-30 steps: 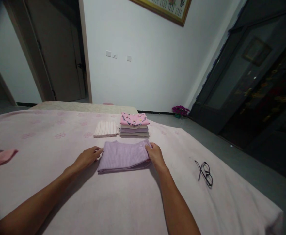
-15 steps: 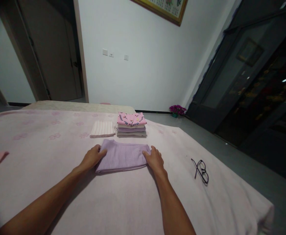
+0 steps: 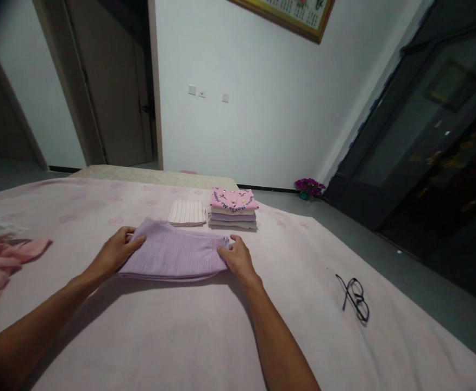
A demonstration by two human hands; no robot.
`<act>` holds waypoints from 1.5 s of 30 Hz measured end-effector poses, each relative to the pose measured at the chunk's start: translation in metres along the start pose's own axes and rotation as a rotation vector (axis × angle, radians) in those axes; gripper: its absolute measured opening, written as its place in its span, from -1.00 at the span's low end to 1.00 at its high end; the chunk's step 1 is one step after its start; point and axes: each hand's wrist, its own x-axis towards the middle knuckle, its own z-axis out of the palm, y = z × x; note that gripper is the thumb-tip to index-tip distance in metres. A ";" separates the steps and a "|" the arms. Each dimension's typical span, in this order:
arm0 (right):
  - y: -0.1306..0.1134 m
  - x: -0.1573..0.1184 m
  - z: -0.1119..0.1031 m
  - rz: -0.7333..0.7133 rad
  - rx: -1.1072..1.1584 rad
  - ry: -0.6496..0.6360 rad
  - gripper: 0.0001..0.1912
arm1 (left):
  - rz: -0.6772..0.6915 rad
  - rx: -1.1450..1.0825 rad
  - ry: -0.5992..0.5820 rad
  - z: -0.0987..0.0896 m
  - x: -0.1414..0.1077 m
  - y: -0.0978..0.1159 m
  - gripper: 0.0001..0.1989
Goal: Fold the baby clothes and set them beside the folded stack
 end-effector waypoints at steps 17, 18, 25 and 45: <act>-0.026 -0.044 0.068 -0.451 -0.280 0.081 -0.56 | 0.572 0.504 -0.037 -0.036 -0.057 -0.055 -0.59; -0.026 -0.052 0.068 -0.534 -0.316 0.095 -0.57 | 0.593 0.486 -0.086 -0.035 -0.059 -0.057 -0.59; -0.033 -0.077 0.064 -0.761 -0.446 -0.022 -0.64 | 0.651 0.391 -0.194 -0.042 -0.066 -0.075 -0.49; -0.028 -0.068 0.056 -0.835 -0.453 -0.064 -0.49 | 0.691 0.298 -0.083 -0.043 -0.068 -0.072 -0.66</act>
